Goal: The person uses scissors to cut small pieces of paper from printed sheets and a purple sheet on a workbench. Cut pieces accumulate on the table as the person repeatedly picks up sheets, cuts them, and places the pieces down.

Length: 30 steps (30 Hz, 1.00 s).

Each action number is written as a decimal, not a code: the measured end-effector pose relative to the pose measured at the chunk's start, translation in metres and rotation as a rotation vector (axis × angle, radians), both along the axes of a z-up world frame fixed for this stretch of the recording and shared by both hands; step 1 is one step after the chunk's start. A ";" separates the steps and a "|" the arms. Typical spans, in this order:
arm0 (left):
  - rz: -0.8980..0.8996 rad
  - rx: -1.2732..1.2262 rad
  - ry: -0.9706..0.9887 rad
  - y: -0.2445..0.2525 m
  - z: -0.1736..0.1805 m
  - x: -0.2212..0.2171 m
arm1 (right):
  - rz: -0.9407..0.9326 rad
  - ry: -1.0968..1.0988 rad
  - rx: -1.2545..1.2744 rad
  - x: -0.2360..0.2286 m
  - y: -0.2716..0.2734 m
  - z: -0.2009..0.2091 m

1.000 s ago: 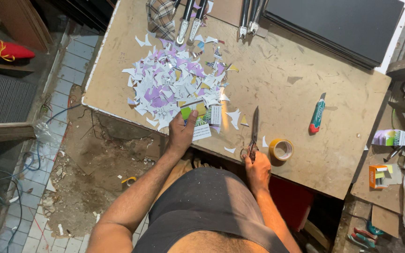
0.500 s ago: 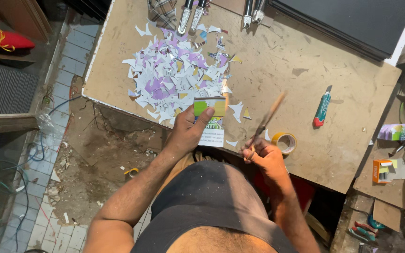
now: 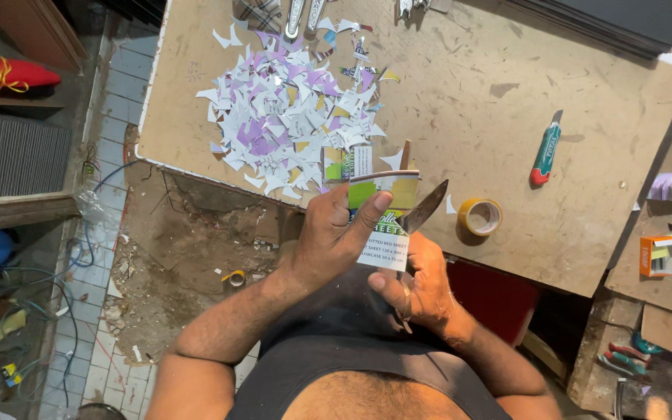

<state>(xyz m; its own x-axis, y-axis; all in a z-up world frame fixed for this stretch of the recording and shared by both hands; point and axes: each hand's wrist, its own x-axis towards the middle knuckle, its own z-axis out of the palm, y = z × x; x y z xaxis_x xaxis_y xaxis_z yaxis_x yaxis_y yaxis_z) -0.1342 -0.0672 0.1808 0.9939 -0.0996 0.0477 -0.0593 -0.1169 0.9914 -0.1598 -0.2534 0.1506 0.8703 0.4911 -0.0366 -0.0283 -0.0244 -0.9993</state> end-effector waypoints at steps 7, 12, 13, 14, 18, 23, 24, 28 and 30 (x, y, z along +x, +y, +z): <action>0.010 0.042 0.011 0.000 -0.005 -0.005 | -0.012 0.000 -0.061 -0.006 0.000 -0.010; -0.029 -0.002 0.000 0.001 -0.008 -0.006 | -0.009 0.216 0.035 -0.015 -0.007 -0.025; -0.028 0.002 -0.002 0.002 -0.008 -0.006 | -0.011 0.320 0.069 -0.017 -0.009 -0.027; -0.027 0.006 -0.004 0.003 -0.008 -0.007 | -0.012 0.423 0.103 -0.018 -0.012 -0.028; -0.074 -0.006 0.045 0.007 -0.005 -0.006 | 0.028 0.299 0.102 -0.016 -0.019 -0.027; -0.159 -0.035 0.135 0.010 0.000 -0.006 | 0.058 0.394 0.121 -0.002 -0.024 -0.019; -0.195 -0.015 0.149 0.010 0.000 -0.005 | 0.063 0.359 0.132 -0.002 -0.026 -0.019; -0.245 -0.090 0.274 0.012 -0.001 -0.005 | 0.046 0.372 0.115 -0.006 -0.034 -0.023; -0.282 -0.202 0.371 0.013 -0.001 -0.004 | 0.039 0.344 0.022 -0.008 -0.040 -0.024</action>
